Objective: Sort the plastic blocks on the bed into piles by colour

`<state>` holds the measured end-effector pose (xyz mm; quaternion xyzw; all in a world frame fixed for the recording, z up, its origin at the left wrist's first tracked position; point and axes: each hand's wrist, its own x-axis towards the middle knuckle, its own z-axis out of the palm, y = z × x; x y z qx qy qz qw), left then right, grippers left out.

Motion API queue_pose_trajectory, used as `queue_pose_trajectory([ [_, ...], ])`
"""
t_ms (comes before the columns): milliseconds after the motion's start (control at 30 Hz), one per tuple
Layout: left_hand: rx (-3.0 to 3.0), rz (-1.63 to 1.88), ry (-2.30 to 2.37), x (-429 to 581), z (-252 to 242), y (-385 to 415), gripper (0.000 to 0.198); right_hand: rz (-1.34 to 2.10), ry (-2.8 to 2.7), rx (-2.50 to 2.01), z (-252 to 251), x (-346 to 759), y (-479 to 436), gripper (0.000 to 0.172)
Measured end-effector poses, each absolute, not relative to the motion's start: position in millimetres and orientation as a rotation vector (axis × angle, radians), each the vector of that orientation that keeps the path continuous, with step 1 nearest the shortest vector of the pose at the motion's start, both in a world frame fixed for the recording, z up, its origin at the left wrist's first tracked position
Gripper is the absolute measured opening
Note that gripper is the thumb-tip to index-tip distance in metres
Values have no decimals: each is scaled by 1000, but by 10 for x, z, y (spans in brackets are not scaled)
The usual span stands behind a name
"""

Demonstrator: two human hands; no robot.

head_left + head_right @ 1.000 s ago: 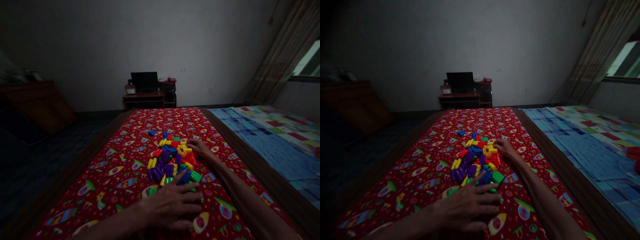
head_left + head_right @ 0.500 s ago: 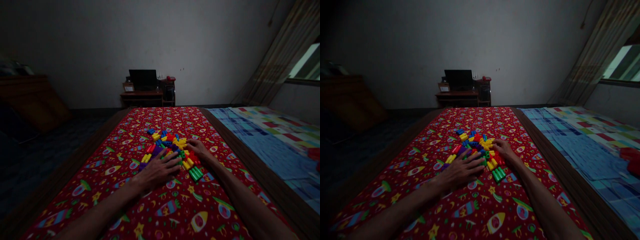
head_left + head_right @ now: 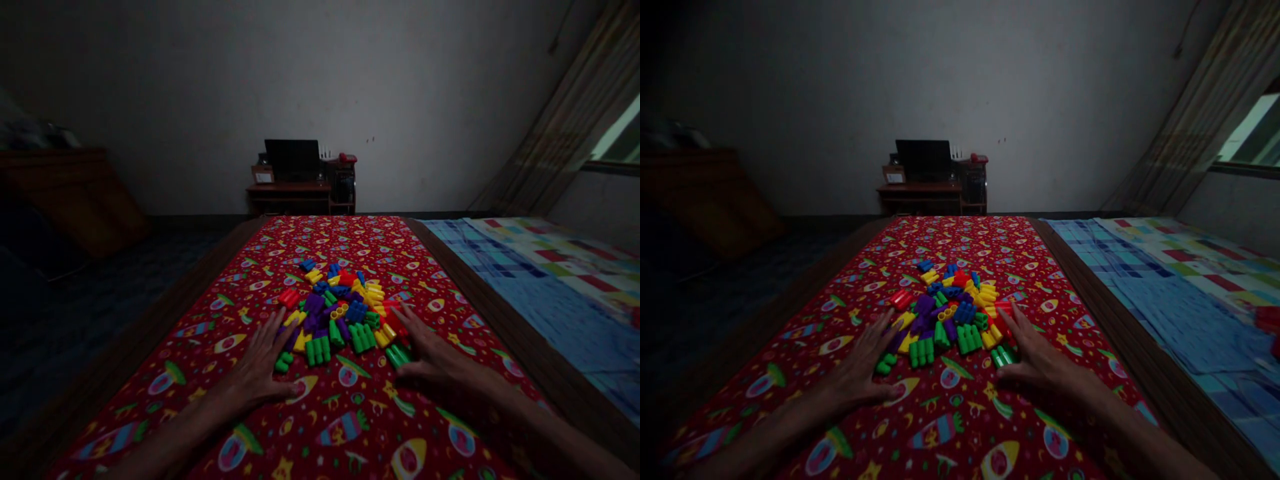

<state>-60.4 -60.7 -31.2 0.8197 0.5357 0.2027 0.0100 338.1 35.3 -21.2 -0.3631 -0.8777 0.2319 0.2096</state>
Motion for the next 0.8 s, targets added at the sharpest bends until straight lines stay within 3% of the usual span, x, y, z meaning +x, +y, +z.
queue_pose_trajectory([
  [100, 2544, 656, 1586, -298, -316, -481, 117, 587, -2458, -1027, -294, 3160, 244, 101],
  [400, 2515, 809, 1585, 26, -175, -79, 117, 491, -2390, -843, -216, 2828, 460, 86],
  [467, 2427, 955, 1647, -172, -130, 40, 109, 533, -2289, -891, -178, 2861, 588, 78],
  [600, 2041, 1190, 1916, -551, -77, 534, 71, 691, -2042, -1059, -153, 2703, 1013, 66],
  [800, 1894, 1025, 1739, -624, -118, 1345, 73, 906, -1935, -1076, -177, 2208, 1487, 73],
])
